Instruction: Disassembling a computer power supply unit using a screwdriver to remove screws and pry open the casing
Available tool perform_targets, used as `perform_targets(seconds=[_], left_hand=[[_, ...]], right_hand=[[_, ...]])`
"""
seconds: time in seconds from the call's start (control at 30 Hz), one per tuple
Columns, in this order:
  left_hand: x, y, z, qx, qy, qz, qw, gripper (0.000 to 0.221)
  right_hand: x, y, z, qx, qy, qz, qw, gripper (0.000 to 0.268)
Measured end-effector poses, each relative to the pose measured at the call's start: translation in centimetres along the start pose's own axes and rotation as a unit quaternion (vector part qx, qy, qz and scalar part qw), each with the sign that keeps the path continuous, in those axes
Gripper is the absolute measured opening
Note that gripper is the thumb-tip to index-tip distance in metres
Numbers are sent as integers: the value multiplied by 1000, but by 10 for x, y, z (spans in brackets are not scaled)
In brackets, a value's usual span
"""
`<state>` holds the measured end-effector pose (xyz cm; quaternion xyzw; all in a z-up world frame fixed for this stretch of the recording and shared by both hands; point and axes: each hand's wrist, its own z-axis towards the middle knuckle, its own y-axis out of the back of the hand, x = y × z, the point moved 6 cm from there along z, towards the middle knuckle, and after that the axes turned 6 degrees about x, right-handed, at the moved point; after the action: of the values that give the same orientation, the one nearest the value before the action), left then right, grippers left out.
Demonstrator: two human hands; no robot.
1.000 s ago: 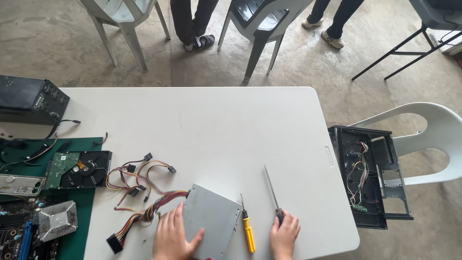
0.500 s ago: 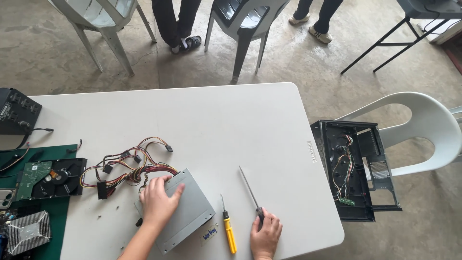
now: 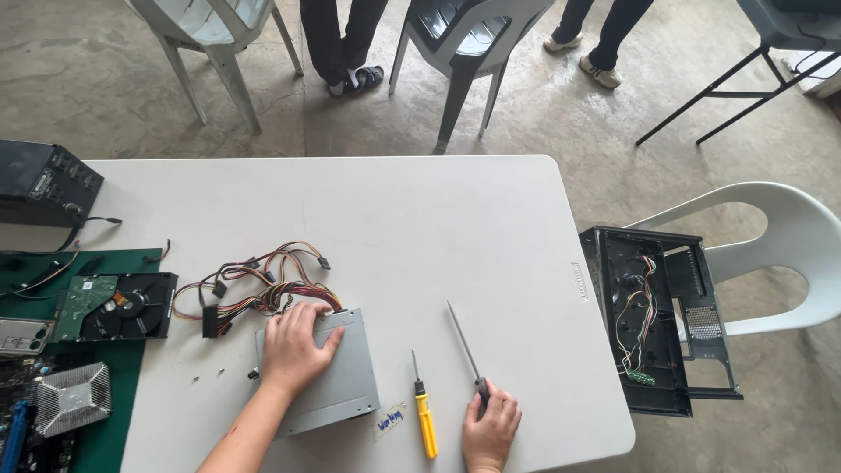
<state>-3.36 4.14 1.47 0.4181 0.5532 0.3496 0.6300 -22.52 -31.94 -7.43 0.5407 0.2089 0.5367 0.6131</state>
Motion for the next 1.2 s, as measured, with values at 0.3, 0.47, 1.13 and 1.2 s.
perform_targets(seconds=[0.3,0.47,1.13,1.2], left_hand=[[9,22,-9,8,-29,-164,986,44],[60,39,-75,-52,46,-165,984,47],[205,-4,-234,180,53,80,979,16],[209,-2,-236,173,54,69,981,15]], right_hand=[[-41,29,7,20,-290,463,837,22],[-6,89,1,-35,-349,587,730,21],[295,198,-27,130,127,417,890,21],[305,199,-32,125,190,395,890,22]])
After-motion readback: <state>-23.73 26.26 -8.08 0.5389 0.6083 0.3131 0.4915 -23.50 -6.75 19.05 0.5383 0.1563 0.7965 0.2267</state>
